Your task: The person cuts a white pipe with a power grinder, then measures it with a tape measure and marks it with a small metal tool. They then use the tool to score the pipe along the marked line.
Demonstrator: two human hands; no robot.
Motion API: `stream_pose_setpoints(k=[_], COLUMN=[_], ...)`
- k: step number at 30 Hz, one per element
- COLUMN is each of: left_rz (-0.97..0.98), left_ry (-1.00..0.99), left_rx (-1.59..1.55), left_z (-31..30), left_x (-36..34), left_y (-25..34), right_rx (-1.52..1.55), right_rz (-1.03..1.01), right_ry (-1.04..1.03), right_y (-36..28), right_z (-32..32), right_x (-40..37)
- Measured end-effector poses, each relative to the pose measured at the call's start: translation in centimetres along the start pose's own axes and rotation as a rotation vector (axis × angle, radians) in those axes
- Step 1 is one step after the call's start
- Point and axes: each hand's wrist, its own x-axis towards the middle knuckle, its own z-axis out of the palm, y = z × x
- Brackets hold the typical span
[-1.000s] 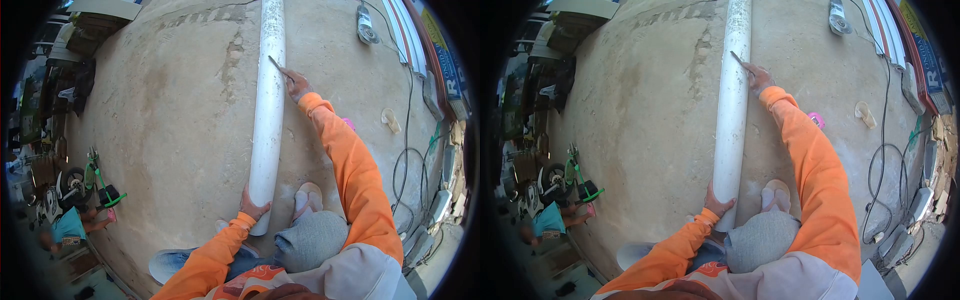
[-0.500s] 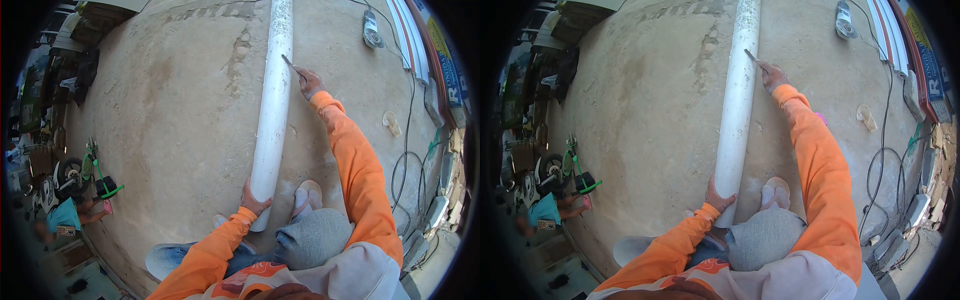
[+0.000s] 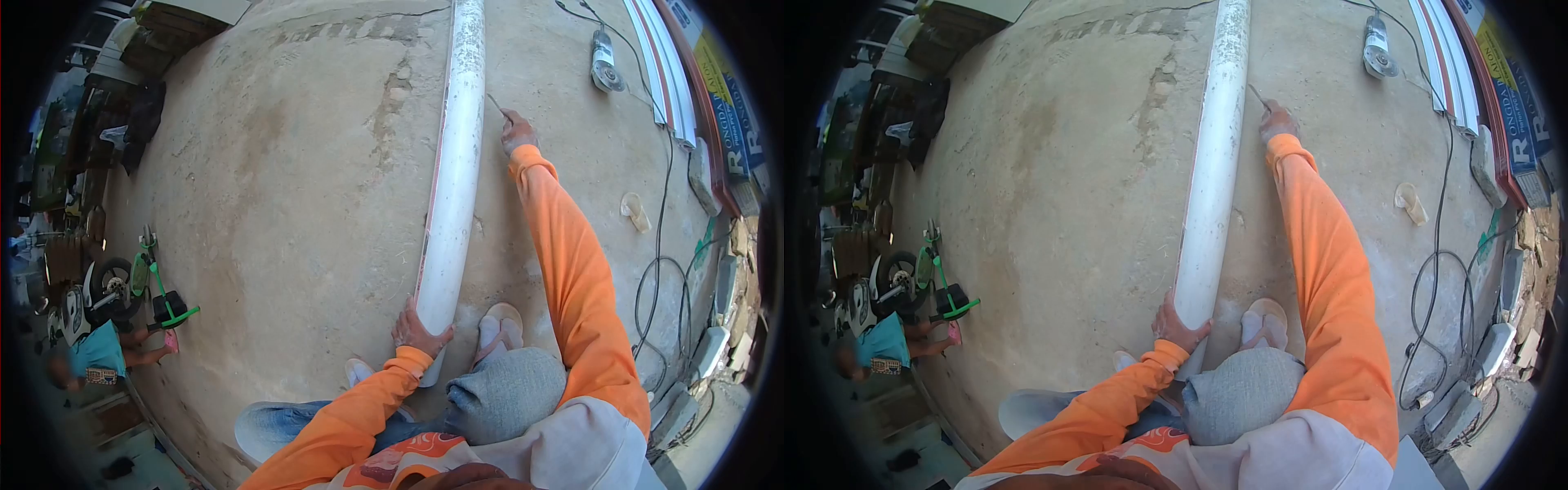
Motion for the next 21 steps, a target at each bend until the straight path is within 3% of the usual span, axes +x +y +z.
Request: stream_pose_setpoints(k=[1,3,7,11,18,21], left_rz=[0.022,0.017,-0.06,-0.086,0.009,0.114], left_ry=[0.026,0.008,-0.055,-0.123,-0.032,-0.135], left_rx=[0.09,0.097,-0.13,-0.107,-0.06,-0.188], left_z=[-0.2,-1.4,-0.5,-2.7,-12.5,-13.7], left_x=[0.5,3.4,10.6,11.7,13.8,11.3], left_y=[0.6,2.8,6.3,8.2,0.5,-1.8], right_rx=[-0.001,0.172,0.283,0.319,0.28,0.268], right_rz=[0.005,0.063,-0.069,-0.123,-0.158,-0.202], right_ry=[0.014,0.256,0.227,0.171,0.132,0.122], right_y=[1.2,2.4,3.4,3.0,2.0,2.0], right_z=[-0.6,-1.3,-0.4,-1.2,-2.4,-1.6], right_x=[0.2,0.4,-1.5,-3.0,-4.3,-4.4])
